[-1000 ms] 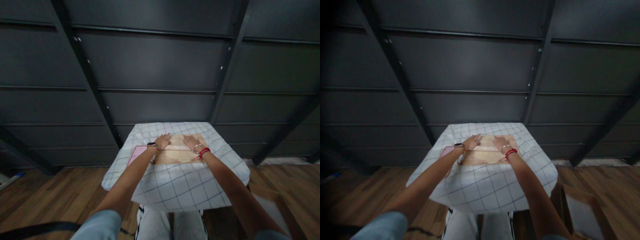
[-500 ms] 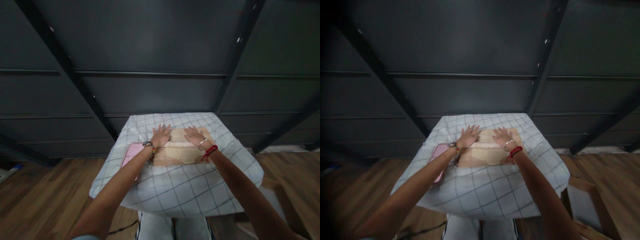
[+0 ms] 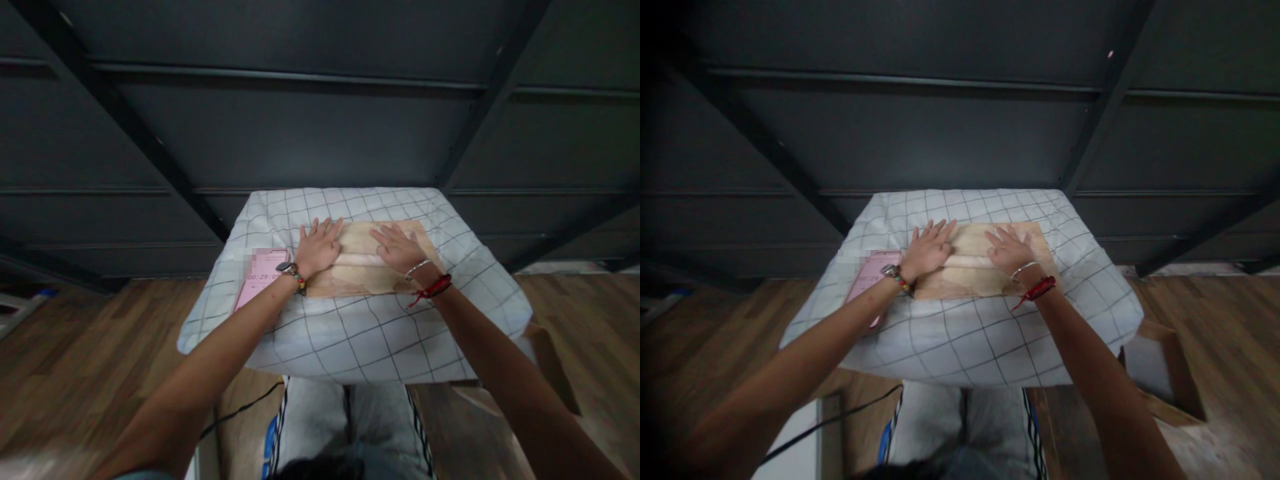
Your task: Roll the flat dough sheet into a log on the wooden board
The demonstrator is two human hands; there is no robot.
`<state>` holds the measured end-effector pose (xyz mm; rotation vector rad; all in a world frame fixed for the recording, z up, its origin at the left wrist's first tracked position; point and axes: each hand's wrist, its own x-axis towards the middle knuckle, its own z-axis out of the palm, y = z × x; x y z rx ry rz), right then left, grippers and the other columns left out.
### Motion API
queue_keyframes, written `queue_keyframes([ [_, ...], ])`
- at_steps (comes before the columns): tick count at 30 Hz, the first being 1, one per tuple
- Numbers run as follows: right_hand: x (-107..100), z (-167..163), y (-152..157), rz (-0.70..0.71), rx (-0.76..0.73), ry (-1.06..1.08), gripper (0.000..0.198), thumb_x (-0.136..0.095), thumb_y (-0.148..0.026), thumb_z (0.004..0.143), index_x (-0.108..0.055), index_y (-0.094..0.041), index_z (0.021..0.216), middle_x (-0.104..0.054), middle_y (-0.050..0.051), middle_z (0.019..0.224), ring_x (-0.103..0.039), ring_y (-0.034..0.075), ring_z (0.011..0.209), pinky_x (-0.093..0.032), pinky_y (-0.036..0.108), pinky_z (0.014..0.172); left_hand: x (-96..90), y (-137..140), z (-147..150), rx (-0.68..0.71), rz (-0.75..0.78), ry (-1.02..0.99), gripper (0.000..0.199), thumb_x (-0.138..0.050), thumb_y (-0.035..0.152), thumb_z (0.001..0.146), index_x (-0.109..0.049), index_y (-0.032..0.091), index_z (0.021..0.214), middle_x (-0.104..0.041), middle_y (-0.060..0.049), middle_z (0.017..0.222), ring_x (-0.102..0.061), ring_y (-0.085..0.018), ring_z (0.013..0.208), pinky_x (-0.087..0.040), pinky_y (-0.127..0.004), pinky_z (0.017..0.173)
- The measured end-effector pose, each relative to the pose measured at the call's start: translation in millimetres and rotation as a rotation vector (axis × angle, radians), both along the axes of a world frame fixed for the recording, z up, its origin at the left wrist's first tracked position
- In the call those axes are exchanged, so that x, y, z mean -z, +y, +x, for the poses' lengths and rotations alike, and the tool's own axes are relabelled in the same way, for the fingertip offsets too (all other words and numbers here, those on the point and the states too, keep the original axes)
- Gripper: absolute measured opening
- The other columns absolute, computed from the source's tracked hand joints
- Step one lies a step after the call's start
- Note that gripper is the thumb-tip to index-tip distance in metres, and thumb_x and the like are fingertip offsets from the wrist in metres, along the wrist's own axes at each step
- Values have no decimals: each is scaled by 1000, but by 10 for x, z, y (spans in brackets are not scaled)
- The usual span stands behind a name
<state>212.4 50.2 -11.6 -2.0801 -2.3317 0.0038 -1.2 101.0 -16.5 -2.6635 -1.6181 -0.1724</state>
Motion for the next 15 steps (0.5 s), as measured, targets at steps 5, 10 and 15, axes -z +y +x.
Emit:
queue_keyframes([
  [5, 10, -74, -171, 71, 26, 4, 52, -26, -29, 92, -39, -26, 142, -35, 4, 149, -24, 28, 138, -22, 62, 105, 32, -132, -18, 27, 68, -11, 59, -29, 28, 91, -20, 21, 149, -35, -6, 148, -29, -27, 137, -25, -46, 110],
  [10, 91, -72, -311, 121, -7, -3, 51, -25, -29, 93, -39, -24, 142, -38, 7, 147, -22, 26, 139, -23, 58, 106, 44, -277, -29, 37, 129, -34, 58, -30, 25, 90, -24, 17, 147, -45, -9, 141, -35, -24, 133, -29, -38, 107],
  [15, 22, -35, -242, -2, 5, 47, 52, -24, -34, 94, -34, -23, 144, -36, 6, 148, -23, 28, 138, -26, 59, 105, 15, -207, -13, 30, 64, -43, 56, -32, 26, 90, -29, 17, 145, -48, -7, 139, -37, -23, 131, -33, -34, 105],
])
